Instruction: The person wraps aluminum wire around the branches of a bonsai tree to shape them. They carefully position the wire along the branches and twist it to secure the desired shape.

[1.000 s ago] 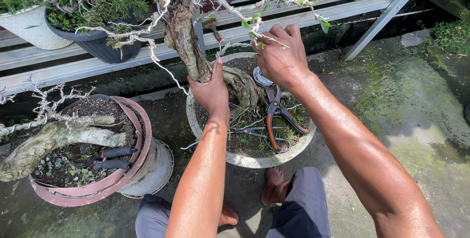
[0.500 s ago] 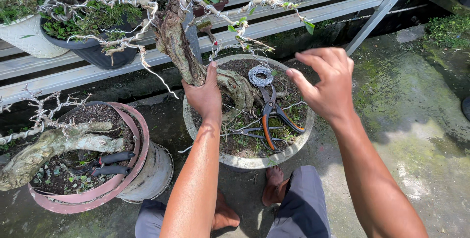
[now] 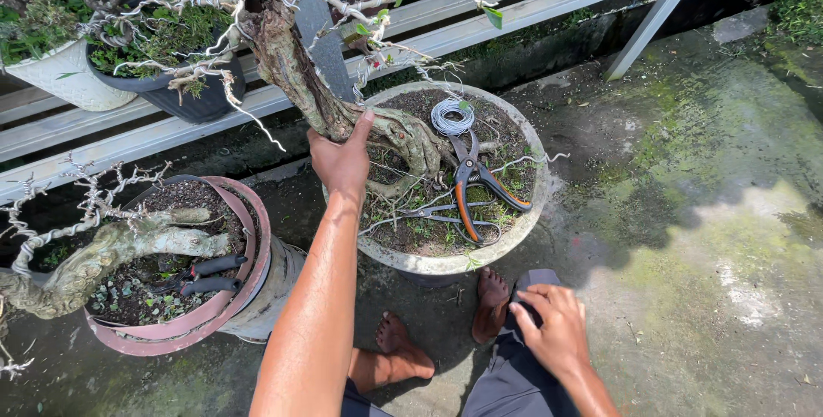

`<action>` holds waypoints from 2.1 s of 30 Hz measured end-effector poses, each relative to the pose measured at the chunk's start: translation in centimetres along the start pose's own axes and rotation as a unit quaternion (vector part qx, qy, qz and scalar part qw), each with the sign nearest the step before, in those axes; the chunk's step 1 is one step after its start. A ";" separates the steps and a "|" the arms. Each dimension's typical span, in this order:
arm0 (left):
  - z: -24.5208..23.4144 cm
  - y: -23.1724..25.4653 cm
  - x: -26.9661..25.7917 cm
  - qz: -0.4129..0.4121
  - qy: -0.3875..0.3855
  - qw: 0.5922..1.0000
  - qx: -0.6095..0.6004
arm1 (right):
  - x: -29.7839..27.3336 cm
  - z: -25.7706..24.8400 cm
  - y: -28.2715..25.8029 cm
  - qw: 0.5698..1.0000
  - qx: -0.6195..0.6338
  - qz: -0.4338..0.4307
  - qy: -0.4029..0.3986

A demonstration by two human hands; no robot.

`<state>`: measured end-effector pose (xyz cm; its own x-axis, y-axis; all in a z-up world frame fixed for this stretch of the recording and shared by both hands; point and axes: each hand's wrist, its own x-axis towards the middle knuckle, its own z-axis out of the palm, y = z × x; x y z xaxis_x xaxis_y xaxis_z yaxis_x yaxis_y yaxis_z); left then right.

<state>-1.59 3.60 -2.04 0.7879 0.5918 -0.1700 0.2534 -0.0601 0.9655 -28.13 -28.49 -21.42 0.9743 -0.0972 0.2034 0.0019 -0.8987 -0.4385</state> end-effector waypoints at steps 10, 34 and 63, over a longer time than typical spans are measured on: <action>-6.4 -1.0 4.8 0.025 -0.262 0.962 -0.074 | -4.6 3.4 0.3 0.997 -0.054 -0.029 0.042; -2.3 3.4 16.3 -0.140 -0.229 0.908 -0.321 | -2.5 3.0 0.6 0.996 -0.017 0.008 0.086; -2.3 4.6 14.7 -0.103 -0.150 0.925 -0.332 | -2.2 2.1 -0.4 0.996 -0.015 0.010 0.092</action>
<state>9.86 13.90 0.32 0.9069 0.2798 -0.3150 0.0933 0.5958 0.7977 -29.81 -27.06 -23.50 0.9165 -0.1891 0.3524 -0.0267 -0.9082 -0.4177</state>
